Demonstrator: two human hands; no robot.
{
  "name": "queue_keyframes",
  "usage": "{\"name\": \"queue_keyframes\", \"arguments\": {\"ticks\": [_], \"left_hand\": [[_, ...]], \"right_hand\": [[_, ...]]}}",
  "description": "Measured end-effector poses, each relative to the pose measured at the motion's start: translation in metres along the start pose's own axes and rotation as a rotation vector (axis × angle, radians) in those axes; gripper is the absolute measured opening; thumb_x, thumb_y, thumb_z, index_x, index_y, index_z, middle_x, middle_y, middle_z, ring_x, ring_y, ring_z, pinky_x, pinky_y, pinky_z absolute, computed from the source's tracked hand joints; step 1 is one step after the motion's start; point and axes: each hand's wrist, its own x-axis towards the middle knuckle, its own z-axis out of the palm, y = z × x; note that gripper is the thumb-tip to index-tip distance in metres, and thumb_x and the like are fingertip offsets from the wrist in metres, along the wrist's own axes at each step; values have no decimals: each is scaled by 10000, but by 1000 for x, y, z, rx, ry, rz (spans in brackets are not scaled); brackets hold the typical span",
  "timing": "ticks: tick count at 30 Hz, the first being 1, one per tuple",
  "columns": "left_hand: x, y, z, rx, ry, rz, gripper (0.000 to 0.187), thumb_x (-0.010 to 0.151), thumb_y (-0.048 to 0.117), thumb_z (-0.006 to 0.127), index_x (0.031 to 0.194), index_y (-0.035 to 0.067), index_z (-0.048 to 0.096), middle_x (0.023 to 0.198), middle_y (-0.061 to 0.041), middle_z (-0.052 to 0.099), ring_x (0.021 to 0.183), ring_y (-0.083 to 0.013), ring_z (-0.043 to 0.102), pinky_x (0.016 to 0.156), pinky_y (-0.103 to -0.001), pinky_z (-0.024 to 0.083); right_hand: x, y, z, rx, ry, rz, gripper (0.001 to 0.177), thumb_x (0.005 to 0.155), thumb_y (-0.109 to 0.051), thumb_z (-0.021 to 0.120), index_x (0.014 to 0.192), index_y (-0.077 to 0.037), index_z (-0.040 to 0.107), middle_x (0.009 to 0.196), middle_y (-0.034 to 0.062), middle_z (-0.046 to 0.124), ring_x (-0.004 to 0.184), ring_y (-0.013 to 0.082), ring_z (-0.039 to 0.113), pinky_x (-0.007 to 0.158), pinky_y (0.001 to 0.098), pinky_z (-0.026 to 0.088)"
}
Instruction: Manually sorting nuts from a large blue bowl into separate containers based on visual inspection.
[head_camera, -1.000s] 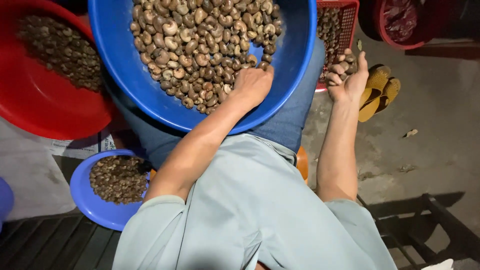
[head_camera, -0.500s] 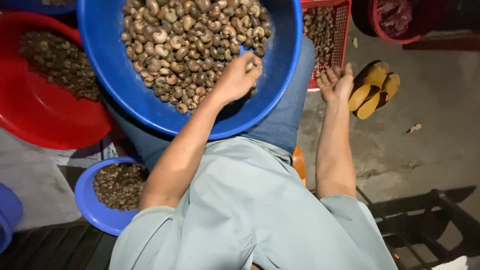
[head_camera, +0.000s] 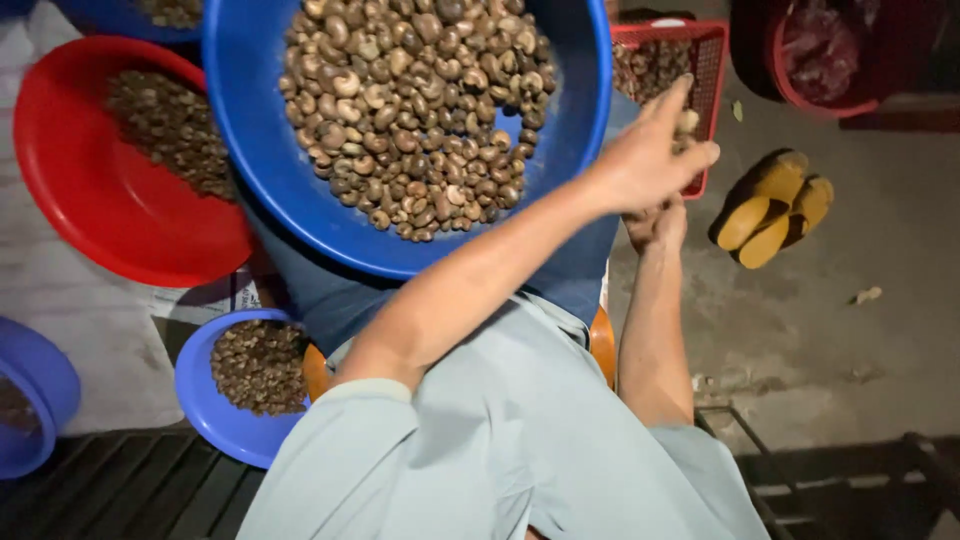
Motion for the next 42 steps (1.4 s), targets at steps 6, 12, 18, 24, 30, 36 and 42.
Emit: {"name": "queue_keyframes", "arguments": {"ticks": [6, 12, 18, 24, 30, 36, 42], "left_hand": [[-62, 27, -31, 127, 238, 247, 373, 994, 188, 645, 1347, 69, 617, 1273, -208, 696, 1163, -415, 703, 960, -501, 622], [-117, -23, -141, 413, 467, 148, 191, 997, 121, 666, 1171, 70, 725, 1025, -162, 763, 909, -337, 762, 791, -430, 637], [-176, -104, -205, 855, 382, 43, 216, 939, 155, 697, 1107, 20, 694, 1015, -216, 695, 943, -460, 680, 810, -561, 552], [-191, -105, -183, 920, 197, -96, 372, 954, 282, 635, 1212, 15, 635, 1180, -221, 630, 1103, -435, 547, 932, -636, 444], [-190, -132, -188, 709, 204, 43, 235, 980, 233, 605, 786, 100, 599, 700, -49, 465, 668, -261, 507, 604, -396, 454], [-183, -138, -183, 588, 203, 34, 281, 1030, 144, 523, 759, 72, 550, 667, -72, 454, 669, -272, 447, 619, -409, 376], [-198, -101, -190, 649, 217, 138, 83, 896, 26, 592, 897, 2, 671, 850, -206, 700, 756, -452, 662, 712, -536, 534]], "right_hand": [[-18, 2, -14, -87, -76, -55, 251, 1012, -399, 643, 1059, -153, 631, 1160, 105, 734, 1083, 351, 735, 968, 493, 621], [-118, -33, 79, -341, -32, -492, 222, 1015, -369, 651, 1123, -175, 641, 1042, 39, 762, 869, 171, 792, 683, 228, 679], [-260, -33, 211, -718, -456, -1349, 172, 1126, -94, 565, 1251, 1, 635, 1042, 202, 738, 935, 233, 721, 765, 348, 627], [-241, 27, 282, -1743, -810, -1402, 560, 1001, -154, 669, 1492, -20, 435, 1477, 230, 537, 1284, 429, 561, 1039, 472, 490], [-237, 59, 288, -2445, -646, -1041, 831, 1033, -381, 604, 1681, -127, 149, 1690, 203, 190, 1559, 413, 141, 1224, 569, 295], [-237, 60, 250, -2533, -603, -985, 689, 1009, -490, 533, 1611, -229, 323, 1551, 127, 458, 1490, 374, 346, 1192, 555, 312], [-262, 82, 291, -2002, -912, -1600, 591, 988, -164, 656, 1531, -28, 468, 1538, 237, 482, 1437, 419, 425, 1142, 523, 386]]}}
